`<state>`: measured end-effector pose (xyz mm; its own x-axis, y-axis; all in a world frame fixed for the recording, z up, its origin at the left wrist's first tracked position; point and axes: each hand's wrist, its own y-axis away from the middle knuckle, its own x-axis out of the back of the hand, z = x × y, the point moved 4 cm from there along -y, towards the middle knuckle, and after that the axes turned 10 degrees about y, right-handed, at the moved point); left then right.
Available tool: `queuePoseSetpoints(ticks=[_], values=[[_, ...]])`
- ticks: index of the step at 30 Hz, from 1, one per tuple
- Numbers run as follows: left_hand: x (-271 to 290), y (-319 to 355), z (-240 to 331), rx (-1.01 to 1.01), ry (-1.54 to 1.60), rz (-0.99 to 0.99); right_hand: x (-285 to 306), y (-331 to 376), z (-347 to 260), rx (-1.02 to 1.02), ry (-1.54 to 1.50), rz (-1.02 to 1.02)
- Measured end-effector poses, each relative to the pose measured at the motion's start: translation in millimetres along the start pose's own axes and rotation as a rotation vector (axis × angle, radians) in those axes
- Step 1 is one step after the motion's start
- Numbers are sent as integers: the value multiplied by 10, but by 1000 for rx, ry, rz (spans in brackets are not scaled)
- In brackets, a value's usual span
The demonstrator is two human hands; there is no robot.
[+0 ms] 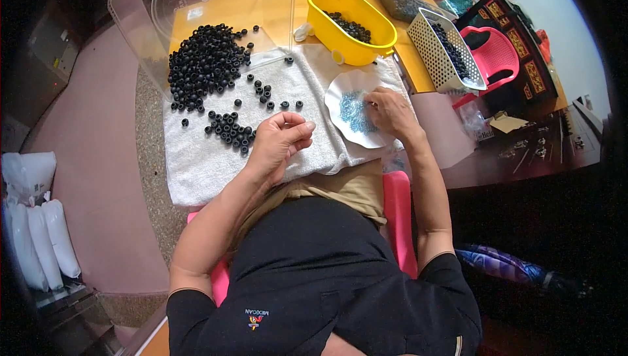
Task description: Inspecting and sorting small black round objects one by one at a manual workstation.
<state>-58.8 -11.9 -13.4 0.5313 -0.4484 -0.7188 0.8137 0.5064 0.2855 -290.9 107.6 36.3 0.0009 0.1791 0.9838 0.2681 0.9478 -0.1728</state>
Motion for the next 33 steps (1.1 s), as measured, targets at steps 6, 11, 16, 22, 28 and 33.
queuePoseSetpoints(ticks=[6,11,16,22,28,33], values=[[10,3,-9,9,8,0,-25,-11,10,-11,-11,-23],[3,10,-13,13,11,3,-56,-2,41,-30,18,-35],[-2,10,-13,13,-2,0,-85,20,20,55,23,102],[16,1,-26,12,-14,14,-66,38,-17,49,19,146],[8,-2,-31,17,-16,18,-104,71,67,111,-90,298],[9,-2,-37,20,-8,19,-100,105,122,78,-153,239]])
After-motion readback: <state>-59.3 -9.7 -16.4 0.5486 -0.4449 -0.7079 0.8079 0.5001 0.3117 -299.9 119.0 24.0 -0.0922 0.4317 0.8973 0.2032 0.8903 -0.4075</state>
